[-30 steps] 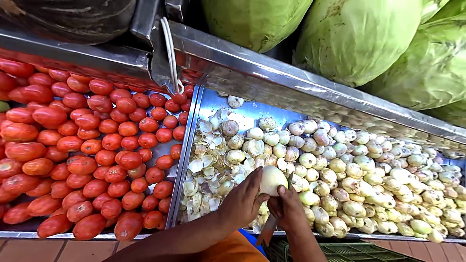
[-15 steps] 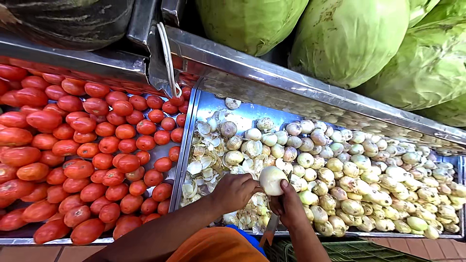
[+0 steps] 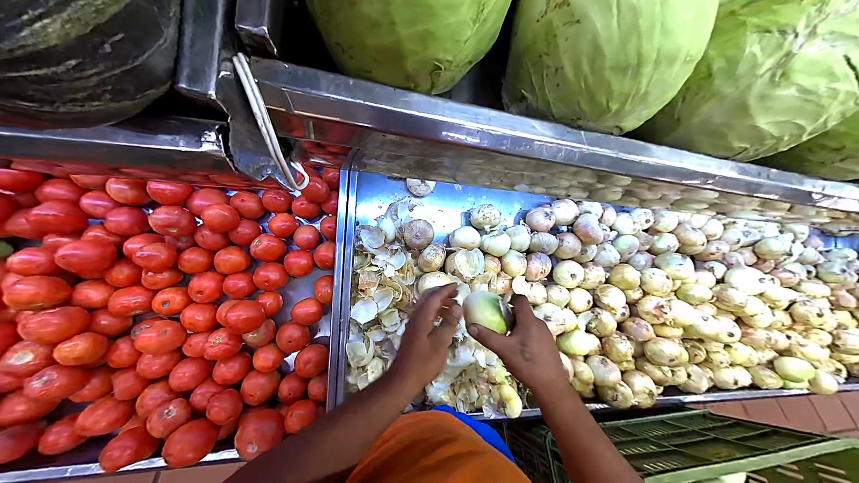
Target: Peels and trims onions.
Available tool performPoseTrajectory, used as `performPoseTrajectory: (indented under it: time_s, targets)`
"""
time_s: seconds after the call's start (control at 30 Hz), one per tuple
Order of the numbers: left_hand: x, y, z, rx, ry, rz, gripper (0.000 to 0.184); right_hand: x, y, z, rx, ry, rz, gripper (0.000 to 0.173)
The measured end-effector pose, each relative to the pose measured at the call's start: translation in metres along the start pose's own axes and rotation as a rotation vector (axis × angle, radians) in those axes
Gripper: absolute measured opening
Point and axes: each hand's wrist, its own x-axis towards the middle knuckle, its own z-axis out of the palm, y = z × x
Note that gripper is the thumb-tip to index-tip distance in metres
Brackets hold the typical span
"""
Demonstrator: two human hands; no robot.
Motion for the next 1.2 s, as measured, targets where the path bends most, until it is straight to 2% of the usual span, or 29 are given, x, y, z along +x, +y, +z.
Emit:
performPoseTrajectory:
  time_s: [0.1, 0.17, 0.23, 0.3, 0.37, 0.4, 0.47, 0.53, 0.6, 0.67, 0.77, 0.83, 0.9, 1.0, 1.03, 1.1, 1.2]
  targets:
    - [-0.002, 0.001, 0.011, -0.303, -0.105, -0.153, 0.066, -0.005, -0.014, 0.011, -0.075, 0.013, -0.087, 0.094]
    - [0.001, -0.005, 0.006, -0.551, -0.090, -0.268, 0.060, -0.005, -0.011, 0.014, 0.079, -0.040, -0.138, 0.087]
    - [0.001, -0.008, -0.003, -0.811, -0.102, -0.374, 0.048, -0.003, 0.000, 0.016, 0.339, -0.129, -0.166, 0.069]
    - [-0.002, -0.008, -0.011, -0.977, -0.097, -0.477, 0.048, -0.003, 0.007, 0.016, 0.532, -0.227, -0.196, 0.051]
    - [-0.003, -0.007, -0.016, -1.039, -0.082, -0.535, 0.061, -0.004, 0.012, 0.012, 0.545, -0.278, -0.201, 0.040]
    - [-0.003, -0.005, -0.019, -1.051, -0.073, -0.561, 0.068, -0.003, 0.014, 0.010, 0.508, -0.285, -0.198, 0.043]
    - [-0.003, -0.001, -0.023, -1.078, -0.074, -0.580, 0.074, 0.000, 0.019, 0.009, 0.406, -0.308, -0.166, 0.060]
    - [-0.004, -0.001, -0.028, -1.114, -0.106, -0.554, 0.083, 0.002, 0.019, 0.003, 0.374, -0.376, -0.116, 0.066]
    - [-0.005, -0.006, -0.033, -1.147, -0.162, -0.521, 0.087, 0.003, 0.013, -0.003, 0.423, -0.463, -0.079, 0.052]
    - [-0.005, -0.010, -0.035, -1.155, -0.185, -0.510, 0.082, 0.004, 0.006, -0.009, 0.427, -0.549, -0.112, 0.036]
    - [-0.004, -0.013, -0.035, -1.154, -0.246, -0.486, 0.087, 0.005, 0.001, -0.010, 0.583, -0.600, -0.200, 0.032]
    - [-0.004, -0.013, -0.032, -1.128, -0.264, -0.483, 0.088, 0.006, 0.001, -0.004, 0.709, -0.575, -0.246, 0.032]
    - [-0.004, -0.012, -0.029, -1.094, -0.230, -0.494, 0.087, 0.007, 0.000, 0.002, 0.586, -0.490, -0.329, 0.033]
    - [-0.006, -0.010, -0.026, -1.068, -0.164, -0.465, 0.081, 0.010, -0.005, 0.007, 0.239, -0.308, -0.445, 0.066]
    - [-0.007, -0.008, -0.025, -1.051, -0.144, -0.450, 0.081, 0.011, -0.007, 0.008, 0.160, -0.272, -0.448, 0.071]
    - [-0.008, -0.006, -0.023, -1.013, -0.103, -0.434, 0.082, 0.013, -0.008, 0.009, 0.069, -0.181, -0.495, 0.070]
    - [-0.006, -0.005, -0.022, -0.987, -0.041, -0.431, 0.081, 0.007, -0.006, 0.014, -0.024, -0.033, -0.676, 0.062]
